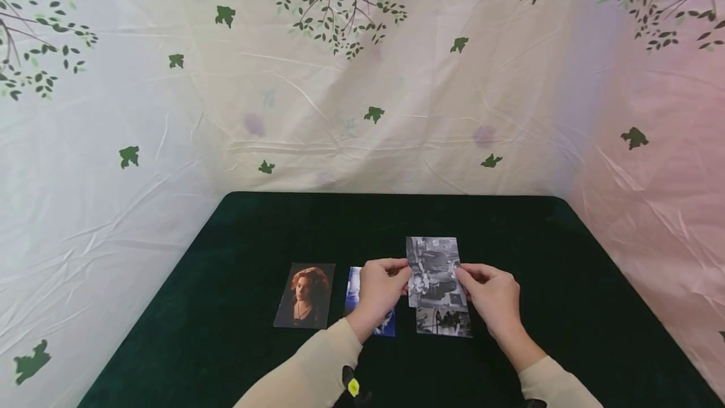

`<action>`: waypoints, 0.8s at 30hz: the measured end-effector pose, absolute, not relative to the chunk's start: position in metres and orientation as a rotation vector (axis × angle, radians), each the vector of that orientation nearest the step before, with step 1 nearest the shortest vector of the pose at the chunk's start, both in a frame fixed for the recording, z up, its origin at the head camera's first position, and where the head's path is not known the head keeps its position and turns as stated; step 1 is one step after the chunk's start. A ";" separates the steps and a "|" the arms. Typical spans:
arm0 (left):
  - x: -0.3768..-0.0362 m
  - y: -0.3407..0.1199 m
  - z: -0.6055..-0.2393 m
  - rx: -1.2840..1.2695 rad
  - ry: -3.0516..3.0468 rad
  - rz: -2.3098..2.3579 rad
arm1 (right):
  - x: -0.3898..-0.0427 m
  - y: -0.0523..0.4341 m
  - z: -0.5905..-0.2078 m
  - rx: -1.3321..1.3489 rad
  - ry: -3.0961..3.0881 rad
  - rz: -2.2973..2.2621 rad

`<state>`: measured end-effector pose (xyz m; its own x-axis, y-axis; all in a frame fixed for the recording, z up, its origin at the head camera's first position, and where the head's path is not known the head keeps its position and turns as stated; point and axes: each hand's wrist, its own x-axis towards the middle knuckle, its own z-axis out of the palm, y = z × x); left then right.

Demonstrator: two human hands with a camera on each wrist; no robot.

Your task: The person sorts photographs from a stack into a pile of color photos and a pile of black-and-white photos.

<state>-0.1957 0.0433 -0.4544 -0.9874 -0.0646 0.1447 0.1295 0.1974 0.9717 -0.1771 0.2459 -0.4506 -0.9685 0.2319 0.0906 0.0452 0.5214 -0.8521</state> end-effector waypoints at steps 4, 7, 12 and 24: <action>-0.193 0.052 -0.463 -0.057 -2.365 -1.866 | -0.177 0.256 -0.456 -0.248 -2.649 1.396; -0.190 0.056 -0.471 -0.060 -2.425 -1.813 | -0.176 0.263 -0.461 -0.243 -2.724 1.363; -0.187 0.059 -0.479 -0.083 -2.507 -1.666 | -0.176 0.270 -0.469 -0.205 -2.792 1.329; -0.189 0.062 -0.487 -0.123 -2.617 -1.458 | -0.177 0.275 -0.476 -0.174 -2.896 1.315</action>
<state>-0.1888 0.0615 -0.4869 -0.9864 0.0020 0.1645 0.1409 0.5261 0.8387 -0.1774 0.2754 -0.4761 -0.9931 0.0811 -0.0845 0.1170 0.6535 -0.7478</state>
